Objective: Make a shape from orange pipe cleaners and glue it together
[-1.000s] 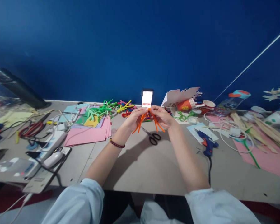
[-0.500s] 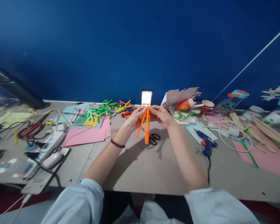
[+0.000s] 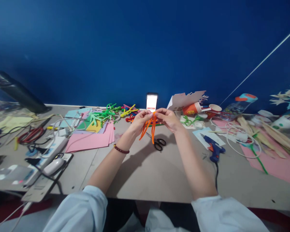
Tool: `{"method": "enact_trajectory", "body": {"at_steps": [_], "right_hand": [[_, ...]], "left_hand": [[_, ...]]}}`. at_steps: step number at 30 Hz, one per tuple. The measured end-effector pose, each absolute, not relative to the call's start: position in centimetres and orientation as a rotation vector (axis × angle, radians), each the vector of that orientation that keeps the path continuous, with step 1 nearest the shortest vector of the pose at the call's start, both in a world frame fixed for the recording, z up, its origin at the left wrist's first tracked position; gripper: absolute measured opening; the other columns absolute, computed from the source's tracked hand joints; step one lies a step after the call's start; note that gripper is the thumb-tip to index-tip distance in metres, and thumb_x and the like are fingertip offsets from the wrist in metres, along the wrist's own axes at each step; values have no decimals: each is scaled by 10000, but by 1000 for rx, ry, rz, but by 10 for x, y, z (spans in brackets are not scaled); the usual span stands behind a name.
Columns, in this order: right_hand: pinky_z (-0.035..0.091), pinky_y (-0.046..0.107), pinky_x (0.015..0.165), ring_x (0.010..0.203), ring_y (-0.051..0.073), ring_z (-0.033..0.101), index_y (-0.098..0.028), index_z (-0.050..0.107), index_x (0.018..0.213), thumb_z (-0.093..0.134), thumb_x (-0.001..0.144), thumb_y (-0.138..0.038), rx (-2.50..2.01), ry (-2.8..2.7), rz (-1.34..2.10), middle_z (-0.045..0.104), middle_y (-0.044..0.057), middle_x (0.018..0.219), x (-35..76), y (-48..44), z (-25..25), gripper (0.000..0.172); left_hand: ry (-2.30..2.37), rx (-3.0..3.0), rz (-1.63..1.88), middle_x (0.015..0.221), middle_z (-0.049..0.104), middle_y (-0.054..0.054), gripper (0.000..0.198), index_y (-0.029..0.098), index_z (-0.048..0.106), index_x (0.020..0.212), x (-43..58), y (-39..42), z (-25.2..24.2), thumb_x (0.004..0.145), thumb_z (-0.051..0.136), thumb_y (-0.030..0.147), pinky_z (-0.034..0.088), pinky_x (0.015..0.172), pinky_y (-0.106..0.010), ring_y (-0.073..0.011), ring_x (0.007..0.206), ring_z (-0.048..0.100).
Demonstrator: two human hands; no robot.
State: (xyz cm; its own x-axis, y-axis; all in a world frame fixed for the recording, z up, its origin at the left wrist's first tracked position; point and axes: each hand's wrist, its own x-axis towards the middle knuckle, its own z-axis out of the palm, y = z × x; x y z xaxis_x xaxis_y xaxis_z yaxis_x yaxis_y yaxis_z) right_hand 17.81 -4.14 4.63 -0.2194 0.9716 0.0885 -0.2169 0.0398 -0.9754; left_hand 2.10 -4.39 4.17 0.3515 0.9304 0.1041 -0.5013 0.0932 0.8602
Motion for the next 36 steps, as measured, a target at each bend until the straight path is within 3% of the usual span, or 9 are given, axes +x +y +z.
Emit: {"method": "enact_trajectory", "body": {"at_steps": [11, 18, 23, 36], "right_hand": [[402, 247, 558, 552, 82, 504, -199, 624, 691, 802, 602, -384, -873, -1288, 1386, 591, -43, 608, 179, -40, 45, 272], [424, 242, 589, 611, 88, 541, -208, 637, 770, 798, 617, -348, -899, -1386, 1315, 617, -38, 688, 182, -41, 45, 262], [483, 276, 726, 747, 125, 606, -211, 648, 766, 785, 623, -361, -870, -1459, 1227, 662, -17, 779, 183, -42, 48, 248], [538, 346, 731, 755, 174, 651, -212, 679, 735, 718, 690, -361, -878, -1544, 886, 705, 25, 787, 174, -44, 48, 161]], "left_hand": [[631, 1070, 1199, 708, 635, 11, 190, 164, 610, 745, 18, -42, 43, 666, 754, 262, 462, 672, -217, -87, 659, 595], [656, 1202, 1021, 720, 620, 2, 170, 164, 647, 756, 7, -40, 42, 761, 679, 331, 425, 638, -205, -74, 651, 555], [626, 1250, 1010, 736, 626, -6, 163, 158, 669, 759, 7, -39, 41, 730, 712, 313, 423, 675, -208, -79, 690, 557], [670, 1110, 1078, 703, 620, -1, 147, 156, 638, 736, 12, -44, 46, 698, 731, 263, 413, 622, -225, -84, 636, 552]]}}
